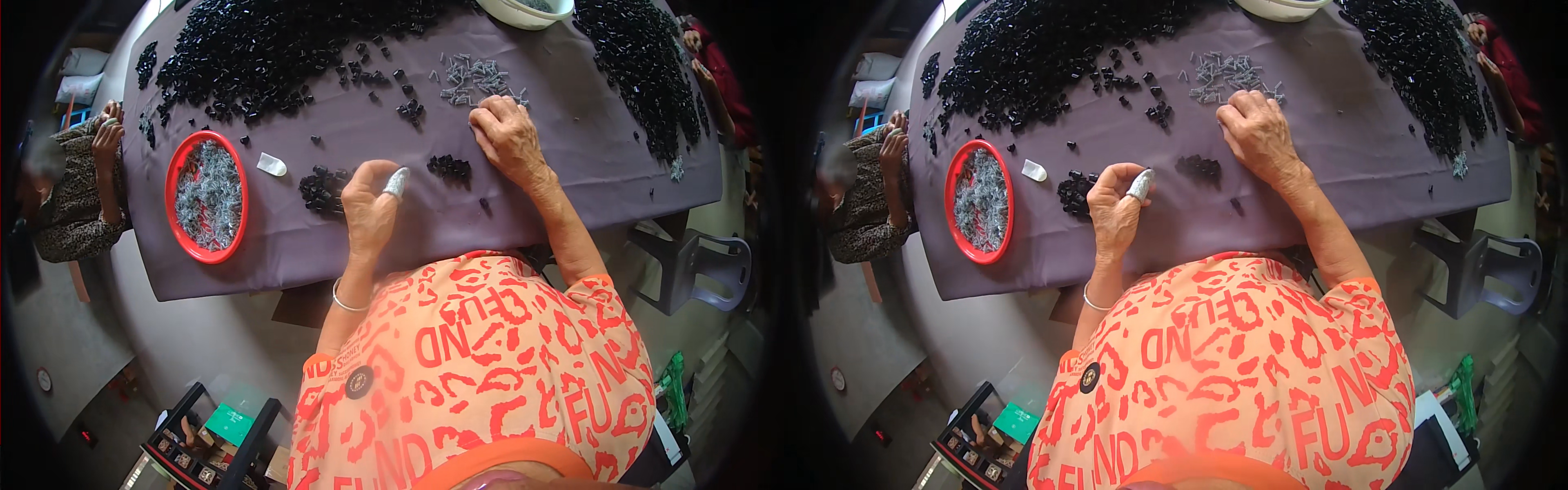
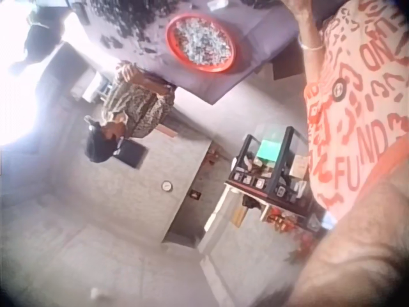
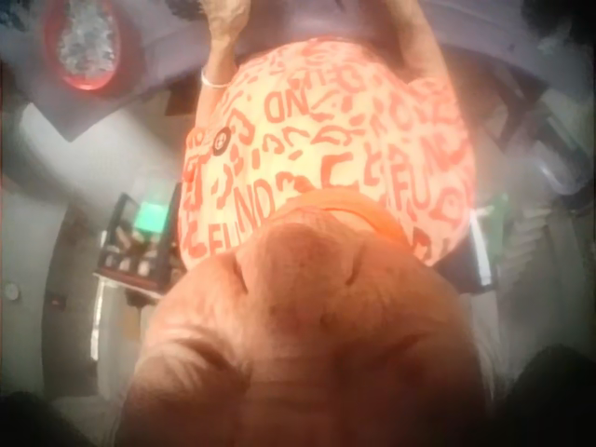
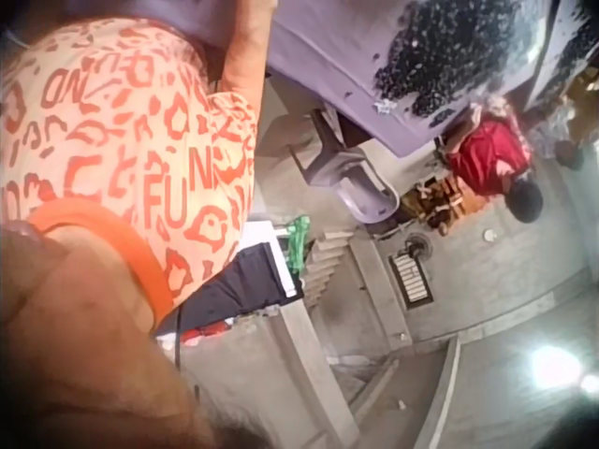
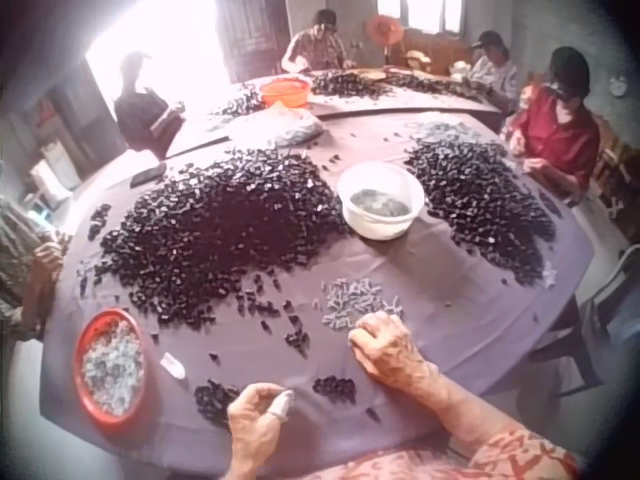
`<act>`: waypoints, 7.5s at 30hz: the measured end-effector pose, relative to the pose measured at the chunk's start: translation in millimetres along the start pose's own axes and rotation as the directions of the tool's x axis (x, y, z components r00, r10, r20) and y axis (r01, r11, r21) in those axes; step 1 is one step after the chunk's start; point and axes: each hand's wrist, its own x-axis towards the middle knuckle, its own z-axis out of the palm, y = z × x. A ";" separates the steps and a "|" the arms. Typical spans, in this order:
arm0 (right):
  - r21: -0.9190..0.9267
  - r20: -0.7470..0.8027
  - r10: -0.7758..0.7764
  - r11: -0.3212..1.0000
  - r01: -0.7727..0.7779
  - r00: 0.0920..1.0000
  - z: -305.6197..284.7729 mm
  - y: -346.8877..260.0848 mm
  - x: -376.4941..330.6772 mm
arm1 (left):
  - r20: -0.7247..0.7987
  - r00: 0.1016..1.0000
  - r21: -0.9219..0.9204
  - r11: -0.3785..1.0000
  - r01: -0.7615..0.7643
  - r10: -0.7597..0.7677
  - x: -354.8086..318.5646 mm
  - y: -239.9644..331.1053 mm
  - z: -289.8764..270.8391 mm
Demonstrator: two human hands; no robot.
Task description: The person assembles small mechanical components by picking up plastic parts and metal springs from the table and inserting the springs into the plastic parts by hand.
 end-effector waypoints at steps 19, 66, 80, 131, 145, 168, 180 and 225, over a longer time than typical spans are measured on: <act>0.181 -0.074 0.057 0.983 -0.043 0.996 0.1 10.5 19.4 | 0.147 0.777 0.599 0.570 -0.563 0.612 42.8 11.1 35.1; 0.645 0.211 0.376 0.640 -0.418 0.902 -29.8 -20.0 -52.7 | 0.240 0.966 0.120 0.985 -0.125 0.093 -26.7 18.0 15.8; 0.755 0.167 0.239 0.593 -0.280 0.957 -44.6 -73.6 -36.9 | 0.443 0.884 -0.755 0.470 0.456 -0.147 -34.9 12.8 19.6; 0.207 0.122 -0.090 0.976 0.063 0.988 20.5 -26.9 33.4 | 0.397 0.916 -0.675 0.658 0.333 -0.056 -32.8 -12.7 6.2; 0.232 0.044 -0.074 0.971 0.062 0.996 34.3 -36.4 55.0 | 0.401 0.912 -0.687 0.631 0.360 -0.083 -31.1 -13.1 8.8; 0.207 0.012 -0.056 0.977 0.052 0.998 41.2 -10.7 98.6 | 0.406 0.910 -0.688 0.626 0.366 -0.086 -30.8 -12.3 6.3; 0.498 0.176 0.153 0.838 -0.222 0.972 7.9 -29.9 73.5 | 0.399 0.912 -0.680 0.637 0.362 -0.092 -31.0 -12.9 6.6; 0.864 0.427 0.360 0.110 -0.492 0.830 -53.3 -80.2 -42.8 | 0.222 0.975 -0.468 0.878 0.099 0.008 -48.2 24.8 14.6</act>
